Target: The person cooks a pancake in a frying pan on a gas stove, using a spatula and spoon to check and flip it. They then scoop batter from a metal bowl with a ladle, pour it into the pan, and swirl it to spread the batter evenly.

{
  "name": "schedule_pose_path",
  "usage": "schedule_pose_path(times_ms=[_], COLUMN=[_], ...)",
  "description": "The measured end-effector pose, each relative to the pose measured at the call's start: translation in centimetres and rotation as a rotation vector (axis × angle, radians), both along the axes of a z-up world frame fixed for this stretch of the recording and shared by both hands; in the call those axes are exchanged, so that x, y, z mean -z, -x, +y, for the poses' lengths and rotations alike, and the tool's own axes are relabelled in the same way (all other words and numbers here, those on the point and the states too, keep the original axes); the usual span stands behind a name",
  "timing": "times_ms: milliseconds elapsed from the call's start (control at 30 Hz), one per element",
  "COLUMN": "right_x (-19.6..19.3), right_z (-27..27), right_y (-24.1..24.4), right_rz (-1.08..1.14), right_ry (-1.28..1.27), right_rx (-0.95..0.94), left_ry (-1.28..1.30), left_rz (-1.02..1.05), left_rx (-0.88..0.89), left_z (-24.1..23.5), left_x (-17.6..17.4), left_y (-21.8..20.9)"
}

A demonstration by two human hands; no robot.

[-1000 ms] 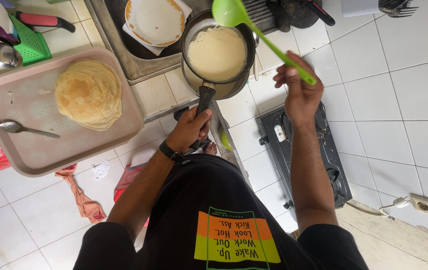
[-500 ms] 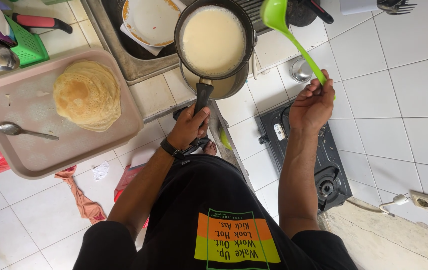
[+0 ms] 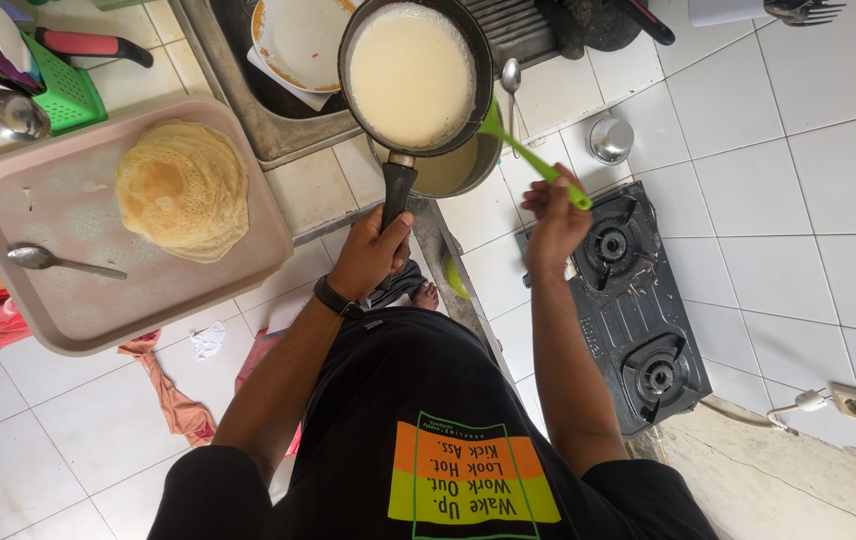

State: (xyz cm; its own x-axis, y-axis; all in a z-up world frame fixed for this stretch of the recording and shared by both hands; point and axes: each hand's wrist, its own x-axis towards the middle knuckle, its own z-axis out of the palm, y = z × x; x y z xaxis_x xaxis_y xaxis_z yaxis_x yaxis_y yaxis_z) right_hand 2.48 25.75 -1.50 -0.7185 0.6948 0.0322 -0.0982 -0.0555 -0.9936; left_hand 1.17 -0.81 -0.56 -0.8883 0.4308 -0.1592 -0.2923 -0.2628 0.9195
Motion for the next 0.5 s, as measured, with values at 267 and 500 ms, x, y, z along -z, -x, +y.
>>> schedule_pose_path(times_ms=[267, 500], right_x=[2.9, 3.1], right_z=[-2.6, -3.4], right_y=[0.4, 0.6], right_rz=[-0.031, -0.259], right_ry=[-0.172, 0.208], right_rx=[-0.195, -0.203], left_ry=[0.056, -0.013], left_rz=[-0.084, -0.205], left_rx=[-0.037, -0.076], left_z=[-0.5, -0.2], left_x=[-1.3, -2.9], left_y=[-0.3, -0.4])
